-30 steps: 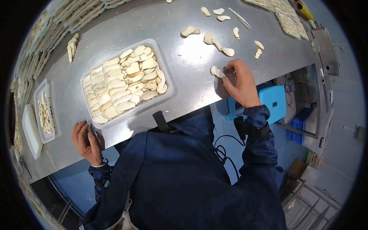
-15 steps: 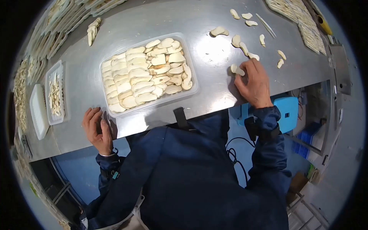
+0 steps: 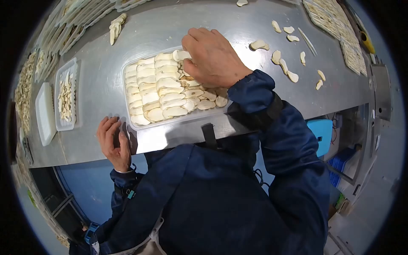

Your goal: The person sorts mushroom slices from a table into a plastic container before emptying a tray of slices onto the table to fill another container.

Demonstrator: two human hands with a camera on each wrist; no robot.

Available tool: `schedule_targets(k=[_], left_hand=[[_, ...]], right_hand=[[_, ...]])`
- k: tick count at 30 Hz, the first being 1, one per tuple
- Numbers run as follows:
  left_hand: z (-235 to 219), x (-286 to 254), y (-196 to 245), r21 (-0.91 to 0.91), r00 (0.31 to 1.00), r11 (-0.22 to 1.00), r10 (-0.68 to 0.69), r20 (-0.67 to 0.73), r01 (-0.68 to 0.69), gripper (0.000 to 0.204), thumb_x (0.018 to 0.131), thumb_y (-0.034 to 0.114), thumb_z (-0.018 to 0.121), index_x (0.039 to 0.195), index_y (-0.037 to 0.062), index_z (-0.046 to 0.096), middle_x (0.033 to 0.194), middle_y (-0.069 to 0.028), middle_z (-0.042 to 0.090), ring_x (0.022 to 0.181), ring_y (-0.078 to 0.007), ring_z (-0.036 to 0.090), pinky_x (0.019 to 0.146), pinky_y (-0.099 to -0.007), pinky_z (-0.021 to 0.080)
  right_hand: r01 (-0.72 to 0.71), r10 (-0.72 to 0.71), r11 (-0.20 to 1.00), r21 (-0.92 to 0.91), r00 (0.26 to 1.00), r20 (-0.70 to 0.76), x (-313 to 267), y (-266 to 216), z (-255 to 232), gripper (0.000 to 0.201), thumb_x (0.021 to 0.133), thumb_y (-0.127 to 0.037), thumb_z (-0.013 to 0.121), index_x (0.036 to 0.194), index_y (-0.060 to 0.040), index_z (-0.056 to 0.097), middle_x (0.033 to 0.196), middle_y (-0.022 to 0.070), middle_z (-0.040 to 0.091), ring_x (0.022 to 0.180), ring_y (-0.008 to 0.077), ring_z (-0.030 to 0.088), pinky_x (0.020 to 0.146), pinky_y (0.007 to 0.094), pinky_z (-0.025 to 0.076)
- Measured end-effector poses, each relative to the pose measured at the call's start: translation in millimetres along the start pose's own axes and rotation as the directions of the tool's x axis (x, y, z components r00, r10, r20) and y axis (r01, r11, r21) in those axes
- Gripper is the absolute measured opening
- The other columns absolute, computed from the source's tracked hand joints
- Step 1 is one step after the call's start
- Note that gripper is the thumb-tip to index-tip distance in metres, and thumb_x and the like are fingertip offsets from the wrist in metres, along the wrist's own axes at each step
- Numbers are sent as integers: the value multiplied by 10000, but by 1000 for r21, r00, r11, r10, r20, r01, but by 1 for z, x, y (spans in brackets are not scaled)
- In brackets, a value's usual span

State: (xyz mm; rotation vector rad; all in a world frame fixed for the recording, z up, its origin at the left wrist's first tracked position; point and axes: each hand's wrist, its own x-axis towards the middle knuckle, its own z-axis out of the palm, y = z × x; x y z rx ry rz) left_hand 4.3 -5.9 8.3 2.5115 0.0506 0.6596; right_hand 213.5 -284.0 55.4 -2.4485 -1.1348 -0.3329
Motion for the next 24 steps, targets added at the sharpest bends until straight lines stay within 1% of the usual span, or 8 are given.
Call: schedule_targets(k=[4, 7, 10, 13, 17, 21, 23, 24], left_hand=[[0, 0, 0, -12, 1000, 1000, -10, 6, 10, 255, 805, 25, 604, 1046, -7, 684, 1160, -152, 660, 1225, -399, 535, 1019, -481, 436], [0, -1, 1, -9, 1000, 1000, -20, 19, 20, 225, 870, 44, 584, 1068, -5, 679, 1183, -146, 664, 1251, -379, 524, 1051, -472, 406], [0, -1, 1, -15, 1000, 1000, -21, 19, 21, 226, 869, 42, 585, 1069, -6, 678, 1182, -145, 664, 1251, -379, 524, 1050, -472, 408], [0, -1, 1, -19, 1000, 1000, -23, 20, 23, 227, 864, 31, 584, 1066, -8, 679, 1179, -144, 664, 1249, -378, 525, 1048, -471, 410], [1, -1, 0, -10, 1000, 1000, -23, 7, 23, 259, 800, 20, 597, 1043, -8, 684, 1158, -154, 660, 1229, -399, 535, 1018, -483, 441], [0, 0, 1, -8, 999, 999, -32, 9, 32, 262, 798, 17, 595, 1044, -7, 684, 1158, -154, 661, 1227, -401, 536, 1020, -481, 439], [0, 0, 3, -13, 999, 999, -36, 11, 36, 264, 796, 15, 593, 1043, -7, 685, 1158, -156, 661, 1226, -402, 536, 1020, -480, 438], [-1, 0, 3, -16, 999, 999, -35, 13, 35, 264, 795, 14, 592, 1042, -7, 684, 1158, -157, 661, 1225, -403, 536, 1020, -480, 437]], right_hand=[[-11, 12, 1000, -26, 999, 33, 5, 2, 3, 178, 800, -137, 647, 893, -7, 568, 891, 136, 572, 873, 314, 577, 803, 428, 453], [0, 1, 999, -34, 999, 48, 7, 6, 6, 191, 804, -133, 641, 931, -14, 563, 904, 134, 561, 867, 321, 568, 785, 431, 453], [14, -13, 999, -34, 999, 48, 8, 6, 7, 198, 809, -131, 641, 952, -19, 563, 911, 133, 557, 867, 324, 566, 777, 432, 454], [11, -9, 999, -42, 998, 64, 10, 3, 7, 196, 810, -143, 654, 926, -5, 575, 919, 140, 576, 895, 317, 579, 806, 428, 458], [1, 4, 998, -60, 996, 85, 11, 3, 8, 217, 811, -150, 664, 938, 4, 579, 934, 145, 586, 919, 319, 584, 830, 427, 460], [20, -20, 999, -46, 1000, 2, 9, 10, 1, 264, 807, -122, 683, 1030, -25, 579, 980, 135, 588, 938, 318, 587, 822, 426, 469], [27, -31, 998, -54, 997, -77, 5, 24, -20, 289, 810, -116, 695, 1064, -29, 587, 1023, 133, 601, 974, 316, 598, 842, 421, 476], [-7, -2, 995, -100, 996, -89, 3, 40, -32, 292, 824, -111, 706, 1091, -56, 602, 1021, 118, 621, 950, 310, 624, 819, 406, 498]])
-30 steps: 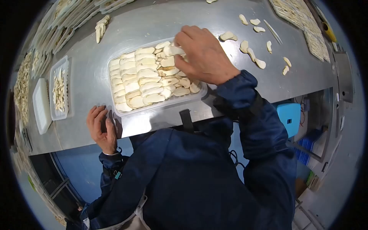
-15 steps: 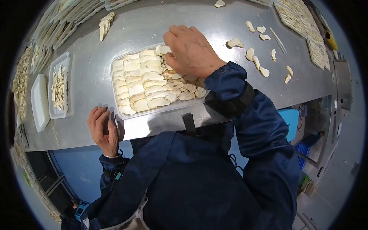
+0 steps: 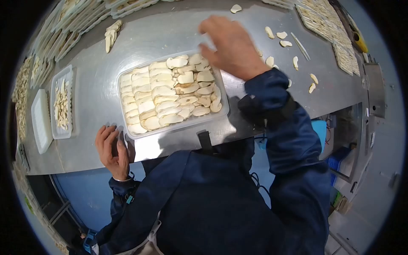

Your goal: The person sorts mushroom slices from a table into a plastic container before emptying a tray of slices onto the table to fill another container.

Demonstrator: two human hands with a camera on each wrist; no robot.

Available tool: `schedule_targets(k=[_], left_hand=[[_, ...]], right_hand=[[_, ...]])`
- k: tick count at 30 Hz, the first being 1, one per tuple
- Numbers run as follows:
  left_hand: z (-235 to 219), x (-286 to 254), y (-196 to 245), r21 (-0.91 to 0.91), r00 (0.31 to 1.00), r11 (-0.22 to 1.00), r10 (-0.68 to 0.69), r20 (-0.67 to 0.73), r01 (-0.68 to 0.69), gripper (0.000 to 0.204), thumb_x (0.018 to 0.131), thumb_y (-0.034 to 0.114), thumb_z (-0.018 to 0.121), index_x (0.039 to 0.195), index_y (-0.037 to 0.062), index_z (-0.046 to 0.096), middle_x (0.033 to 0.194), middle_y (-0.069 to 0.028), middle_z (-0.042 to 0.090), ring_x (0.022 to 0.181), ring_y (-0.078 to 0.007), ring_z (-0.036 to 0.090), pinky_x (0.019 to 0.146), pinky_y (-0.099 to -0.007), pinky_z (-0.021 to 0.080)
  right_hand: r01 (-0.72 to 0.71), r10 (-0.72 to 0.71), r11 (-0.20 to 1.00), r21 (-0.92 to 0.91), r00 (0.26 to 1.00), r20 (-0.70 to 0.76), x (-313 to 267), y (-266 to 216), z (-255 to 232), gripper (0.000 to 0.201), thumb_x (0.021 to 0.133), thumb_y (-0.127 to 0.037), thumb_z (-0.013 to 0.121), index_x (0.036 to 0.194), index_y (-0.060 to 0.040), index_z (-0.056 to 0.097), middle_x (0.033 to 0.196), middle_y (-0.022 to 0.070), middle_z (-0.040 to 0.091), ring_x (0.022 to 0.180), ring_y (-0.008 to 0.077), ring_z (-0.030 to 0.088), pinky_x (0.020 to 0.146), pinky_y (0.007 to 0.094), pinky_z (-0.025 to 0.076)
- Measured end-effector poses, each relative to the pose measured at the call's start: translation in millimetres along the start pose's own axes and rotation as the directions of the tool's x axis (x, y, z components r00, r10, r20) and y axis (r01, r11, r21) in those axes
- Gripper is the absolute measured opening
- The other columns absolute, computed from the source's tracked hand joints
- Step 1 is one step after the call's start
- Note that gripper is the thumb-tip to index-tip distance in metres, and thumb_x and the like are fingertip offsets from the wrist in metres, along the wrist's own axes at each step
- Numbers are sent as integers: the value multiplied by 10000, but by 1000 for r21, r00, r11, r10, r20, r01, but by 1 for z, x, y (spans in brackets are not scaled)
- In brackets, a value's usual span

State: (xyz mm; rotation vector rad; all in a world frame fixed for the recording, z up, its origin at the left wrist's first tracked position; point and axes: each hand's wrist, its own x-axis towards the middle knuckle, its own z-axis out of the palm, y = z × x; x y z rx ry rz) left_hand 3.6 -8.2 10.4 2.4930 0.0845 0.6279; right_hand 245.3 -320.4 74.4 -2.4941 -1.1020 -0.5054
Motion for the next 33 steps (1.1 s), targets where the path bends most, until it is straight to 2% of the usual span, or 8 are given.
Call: schedule_targets(k=[2, 3, 6, 15, 19, 25, 29, 33], left_hand=[[0, 0, -1, -5, 1000, 1000, 8, 7, -8, 260, 795, 14, 591, 1037, -7, 682, 1156, -160, 661, 1223, -405, 535, 1020, -482, 434], [0, 0, -2, -6, 1000, 1000, 10, 8, -10, 257, 796, 15, 591, 1036, -8, 681, 1155, -161, 660, 1222, -405, 535, 1021, -484, 434], [-1, 1, 0, -7, 1000, 1000, 5, 12, -5, 251, 801, 19, 588, 1033, -7, 680, 1157, -165, 657, 1224, -407, 532, 1027, -490, 426], [-2, 2, 2, -3, 999, 1000, -24, 26, 24, 229, 853, 28, 564, 1055, -12, 663, 1182, -169, 651, 1246, -396, 526, 1047, -495, 407], [-1, 1, 1, -17, 999, 999, -34, 20, 34, 250, 829, 52, 585, 1058, 9, 675, 1172, -160, 651, 1245, -409, 521, 1038, -497, 410], [-2, 2, 0, -12, 1000, 1000, -11, 27, 11, 255, 829, 44, 584, 1063, 11, 681, 1181, -156, 652, 1244, -400, 523, 1044, -486, 408], [-3, 3, 3, -19, 999, 1000, -21, 23, 22, 262, 817, 39, 584, 1057, 7, 684, 1182, -150, 655, 1242, -397, 524, 1044, -482, 409], [-1, 1, 1, -20, 1000, 1000, -16, 14, 17, 263, 806, 41, 584, 1045, 0, 684, 1175, -150, 655, 1232, -397, 529, 1038, -479, 414]], right_hand=[[-111, 103, 990, -88, 991, -92, 0, 37, -20, 185, 839, -134, 676, 1006, -81, 616, 956, 133, 620, 915, 368, 618, 794, 442, 507], [-123, 115, 978, -170, 992, -61, 3, 64, -29, 235, 868, -95, 634, 1101, -70, 611, 949, 115, 646, 843, 311, 656, 743, 398, 510], [-236, 276, 914, -329, 958, 82, 7, 125, -32, 309, 845, -63, 599, 1151, -89, 633, 1052, 135, 651, 959, 354, 650, 831, 437, 515], [-154, 249, 929, -337, 933, 260, 43, 179, 33, 453, 801, -40, 566, 1247, -92, 628, 1211, 180, 631, 1091, 404, 621, 957, 474, 499], [-227, 321, 912, -343, 914, 248, 35, 183, 38, 243, 819, -114, 580, 1037, -13, 620, 1087, 222, 632, 991, 427, 629, 882, 502, 501], [-270, 330, 919, -286, 925, 188, 22, 140, 16, 232, 811, -215, 649, 890, -1, 608, 928, 203, 636, 869, 433, 625, 791, 497, 495], [-11, 11, 1000, -14, 999, 30, 12, 43, 2, 237, 813, -184, 695, 932, -16, 579, 869, 144, 573, 827, 355, 581, 729, 452, 462], [46, -57, 992, 114, 995, 88, 0, -41, 4, 223, 761, -139, 695, 872, -13, 549, 845, 150, 549, 806, 341, 565, 739, 437, 458]])
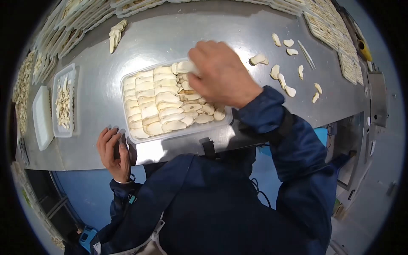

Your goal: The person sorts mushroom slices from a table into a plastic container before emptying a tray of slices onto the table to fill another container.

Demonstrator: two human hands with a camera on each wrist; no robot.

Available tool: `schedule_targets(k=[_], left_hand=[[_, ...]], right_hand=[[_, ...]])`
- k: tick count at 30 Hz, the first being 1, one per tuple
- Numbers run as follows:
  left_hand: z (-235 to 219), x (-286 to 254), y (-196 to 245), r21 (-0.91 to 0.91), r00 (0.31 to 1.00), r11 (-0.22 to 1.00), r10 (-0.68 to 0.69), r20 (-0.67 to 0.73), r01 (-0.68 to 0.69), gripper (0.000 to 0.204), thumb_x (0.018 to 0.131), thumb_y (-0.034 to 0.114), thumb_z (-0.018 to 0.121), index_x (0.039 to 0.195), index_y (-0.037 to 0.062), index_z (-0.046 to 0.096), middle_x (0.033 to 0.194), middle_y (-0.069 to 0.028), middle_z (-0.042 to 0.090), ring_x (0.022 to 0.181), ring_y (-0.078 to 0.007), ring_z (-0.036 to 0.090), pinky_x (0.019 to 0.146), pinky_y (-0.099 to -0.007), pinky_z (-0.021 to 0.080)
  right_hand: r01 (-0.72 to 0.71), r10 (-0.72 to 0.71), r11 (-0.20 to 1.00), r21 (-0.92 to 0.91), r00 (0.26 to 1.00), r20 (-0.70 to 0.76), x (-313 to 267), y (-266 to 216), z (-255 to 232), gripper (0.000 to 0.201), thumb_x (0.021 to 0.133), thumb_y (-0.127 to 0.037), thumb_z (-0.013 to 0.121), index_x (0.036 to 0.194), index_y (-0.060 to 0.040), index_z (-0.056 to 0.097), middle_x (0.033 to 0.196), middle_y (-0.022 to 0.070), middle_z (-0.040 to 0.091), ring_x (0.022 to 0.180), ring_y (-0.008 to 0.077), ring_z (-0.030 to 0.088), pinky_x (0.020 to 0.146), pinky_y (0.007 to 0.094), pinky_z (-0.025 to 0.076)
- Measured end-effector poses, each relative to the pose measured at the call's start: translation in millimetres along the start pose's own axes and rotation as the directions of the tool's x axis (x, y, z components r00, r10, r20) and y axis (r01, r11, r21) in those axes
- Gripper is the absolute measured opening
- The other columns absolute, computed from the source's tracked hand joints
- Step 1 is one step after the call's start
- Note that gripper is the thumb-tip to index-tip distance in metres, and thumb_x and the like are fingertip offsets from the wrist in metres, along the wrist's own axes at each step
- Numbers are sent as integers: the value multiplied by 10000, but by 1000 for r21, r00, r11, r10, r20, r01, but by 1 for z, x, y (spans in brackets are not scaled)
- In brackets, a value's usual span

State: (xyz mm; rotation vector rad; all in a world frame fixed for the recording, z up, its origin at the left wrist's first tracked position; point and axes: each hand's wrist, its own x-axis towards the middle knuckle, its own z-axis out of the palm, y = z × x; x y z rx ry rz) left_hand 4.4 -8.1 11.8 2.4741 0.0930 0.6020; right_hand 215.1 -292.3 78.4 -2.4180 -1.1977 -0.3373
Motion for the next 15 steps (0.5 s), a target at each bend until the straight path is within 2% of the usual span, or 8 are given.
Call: schedule_targets(k=[4, 11, 15], left_hand=[[0, 0, 0, 11, 1000, 1000, 5, -4, -5, 261, 803, 46, 592, 1042, -1, 685, 1173, -151, 655, 1230, -398, 530, 1035, -481, 419], [2, -2, -3, 24, 1000, 1000, 9, -25, -8, 254, 801, 44, 595, 1034, -5, 683, 1163, -155, 655, 1230, -402, 530, 1028, -488, 426], [1, -1, -3, 19, 1000, 1000, 10, -14, -10, 243, 822, 41, 591, 1042, -6, 680, 1170, -155, 657, 1237, -396, 527, 1035, -486, 419]], right_hand=[[26, -26, 1000, 0, 999, 24, -4, -12, 23, 211, 773, -136, 683, 865, -5, 545, 847, 141, 556, 804, 318, 569, 746, 420, 458], [-4, 8, 999, -44, 996, 92, -4, -7, 27, 204, 792, -134, 676, 897, 0, 563, 878, 138, 566, 840, 302, 574, 783, 405, 460], [25, -23, 999, -29, 999, 46, -3, -5, 30, 230, 778, -130, 689, 897, 4, 544, 851, 155, 542, 810, 333, 556, 747, 428, 468]])
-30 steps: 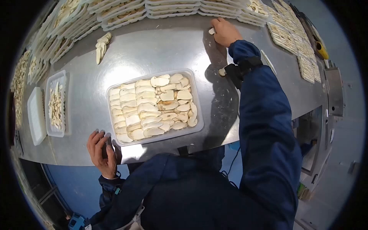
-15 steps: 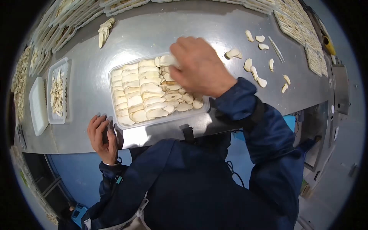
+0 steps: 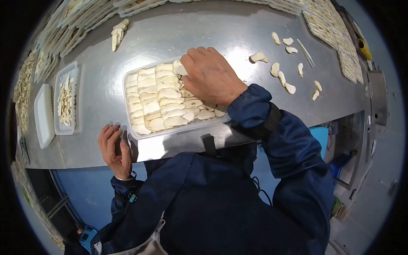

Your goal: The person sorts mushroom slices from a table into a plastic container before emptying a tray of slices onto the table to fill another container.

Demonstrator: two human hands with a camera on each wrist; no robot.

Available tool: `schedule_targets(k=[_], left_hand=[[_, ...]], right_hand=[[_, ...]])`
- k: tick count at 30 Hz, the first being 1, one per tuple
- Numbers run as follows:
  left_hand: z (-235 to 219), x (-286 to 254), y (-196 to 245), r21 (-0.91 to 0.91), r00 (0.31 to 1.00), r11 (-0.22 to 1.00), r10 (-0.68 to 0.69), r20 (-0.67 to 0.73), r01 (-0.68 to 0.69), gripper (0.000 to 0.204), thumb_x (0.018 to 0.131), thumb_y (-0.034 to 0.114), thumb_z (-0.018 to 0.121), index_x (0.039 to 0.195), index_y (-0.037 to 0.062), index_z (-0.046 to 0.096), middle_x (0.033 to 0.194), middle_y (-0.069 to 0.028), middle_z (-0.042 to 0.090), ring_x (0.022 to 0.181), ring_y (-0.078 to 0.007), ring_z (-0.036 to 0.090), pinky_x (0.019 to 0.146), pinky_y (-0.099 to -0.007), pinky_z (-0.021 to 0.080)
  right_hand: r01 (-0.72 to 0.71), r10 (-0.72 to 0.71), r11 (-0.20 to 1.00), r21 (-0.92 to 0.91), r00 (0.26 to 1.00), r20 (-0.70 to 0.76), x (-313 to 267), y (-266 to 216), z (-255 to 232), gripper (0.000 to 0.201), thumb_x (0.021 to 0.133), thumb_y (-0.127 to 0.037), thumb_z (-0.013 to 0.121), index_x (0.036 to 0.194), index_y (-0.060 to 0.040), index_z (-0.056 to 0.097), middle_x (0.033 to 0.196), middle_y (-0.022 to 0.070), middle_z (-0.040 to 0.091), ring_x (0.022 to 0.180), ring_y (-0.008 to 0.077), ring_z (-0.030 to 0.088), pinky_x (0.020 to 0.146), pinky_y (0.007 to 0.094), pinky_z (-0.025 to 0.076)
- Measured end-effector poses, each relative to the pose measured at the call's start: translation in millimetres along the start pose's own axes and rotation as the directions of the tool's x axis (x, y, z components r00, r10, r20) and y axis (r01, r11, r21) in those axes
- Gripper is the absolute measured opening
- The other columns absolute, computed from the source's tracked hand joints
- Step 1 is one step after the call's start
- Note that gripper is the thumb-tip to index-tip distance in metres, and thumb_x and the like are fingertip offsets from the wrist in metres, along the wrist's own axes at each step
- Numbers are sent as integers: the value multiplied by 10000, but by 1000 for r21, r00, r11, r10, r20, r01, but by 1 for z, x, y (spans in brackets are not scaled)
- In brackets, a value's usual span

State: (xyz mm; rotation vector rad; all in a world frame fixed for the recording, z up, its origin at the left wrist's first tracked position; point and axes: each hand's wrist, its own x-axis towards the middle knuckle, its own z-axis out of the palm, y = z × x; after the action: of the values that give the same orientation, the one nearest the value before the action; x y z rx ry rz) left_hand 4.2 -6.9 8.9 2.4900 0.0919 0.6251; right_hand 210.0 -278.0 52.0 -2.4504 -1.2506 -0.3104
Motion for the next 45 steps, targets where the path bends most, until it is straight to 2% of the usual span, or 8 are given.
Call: schedule_targets(k=[5, 8, 10, 13, 16, 22, 34, 45], left_hand=[[0, 0, 0, -9, 1000, 1000, -6, -2, 6, 253, 804, 45, 602, 1039, -4, 683, 1167, -159, 657, 1231, -404, 529, 1025, -486, 429], [0, -1, 0, -5, 1000, 1000, -2, -9, 2, 254, 805, 47, 603, 1041, -3, 684, 1167, -162, 658, 1230, -405, 531, 1027, -485, 428], [0, -1, 0, 1, 1000, 1000, 6, -6, -6, 252, 806, 44, 600, 1039, -3, 684, 1165, -164, 660, 1227, -405, 534, 1027, -484, 428], [1, -1, -1, -1, 1000, 1000, 22, -1, -22, 242, 830, 36, 586, 1049, -8, 681, 1172, -166, 661, 1233, -399, 535, 1038, -480, 420], [1, -2, 0, 8, 999, 999, 33, 10, -33, 227, 869, 22, 568, 1067, -18, 674, 1194, -162, 659, 1257, -380, 526, 1059, -472, 402], [0, 0, -1, 39, 999, 998, 43, 3, -43, 234, 820, 34, 599, 1035, -2, 683, 1155, -157, 662, 1211, -399, 545, 1032, -482, 424], [0, 0, -1, 20, 999, 999, 36, -14, -36, 236, 823, 37, 610, 1043, 1, 688, 1154, -147, 665, 1218, -393, 540, 1019, -474, 435], [1, -1, 0, 6, 1000, 1000, 14, -14, -14, 244, 823, 43, 600, 1045, -6, 687, 1161, -152, 659, 1227, -396, 532, 1023, -480, 432]], right_hand=[[-22, 22, 1000, -9, 1000, 12, 0, -1, -7, 242, 799, -130, 702, 955, 5, 575, 914, 156, 567, 869, 334, 582, 789, 429, 476], [-99, 89, 994, -47, 978, -188, -10, 24, -33, 231, 837, -126, 700, 1021, -17, 612, 958, 138, 603, 908, 328, 611, 798, 414, 492], [-276, 237, 947, -166, 947, -218, -31, 64, -55, 178, 858, -72, 677, 1031, -47, 640, 965, 118, 633, 873, 328, 636, 750, 384, 516], [-380, 410, 865, -329, 912, 26, -73, 114, -73, 228, 835, -55, 637, 1062, -38, 647, 989, 145, 630, 914, 375, 627, 818, 458, 510], [-266, 273, 950, -165, 962, 22, -87, 116, -61, 228, 839, -63, 620, 1062, -27, 648, 976, 149, 621, 939, 370, 618, 847, 448, 500], [-412, 433, 887, -207, 899, 69, -90, 117, -54, 169, 838, -95, 634, 981, -6, 623, 937, 150, 597, 912, 363, 603, 829, 443, 491], [-15, 18, 999, 47, 998, -60, -23, 1, -29, 197, 774, -99, 666, 901, -5, 549, 886, 152, 546, 825, 334, 556, 745, 434, 447], [40, -39, 999, -17, 998, 44, -8, -3, -3, 190, 804, -108, 652, 927, 5, 562, 913, 145, 556, 875, 300, 564, 805, 414, 449]])
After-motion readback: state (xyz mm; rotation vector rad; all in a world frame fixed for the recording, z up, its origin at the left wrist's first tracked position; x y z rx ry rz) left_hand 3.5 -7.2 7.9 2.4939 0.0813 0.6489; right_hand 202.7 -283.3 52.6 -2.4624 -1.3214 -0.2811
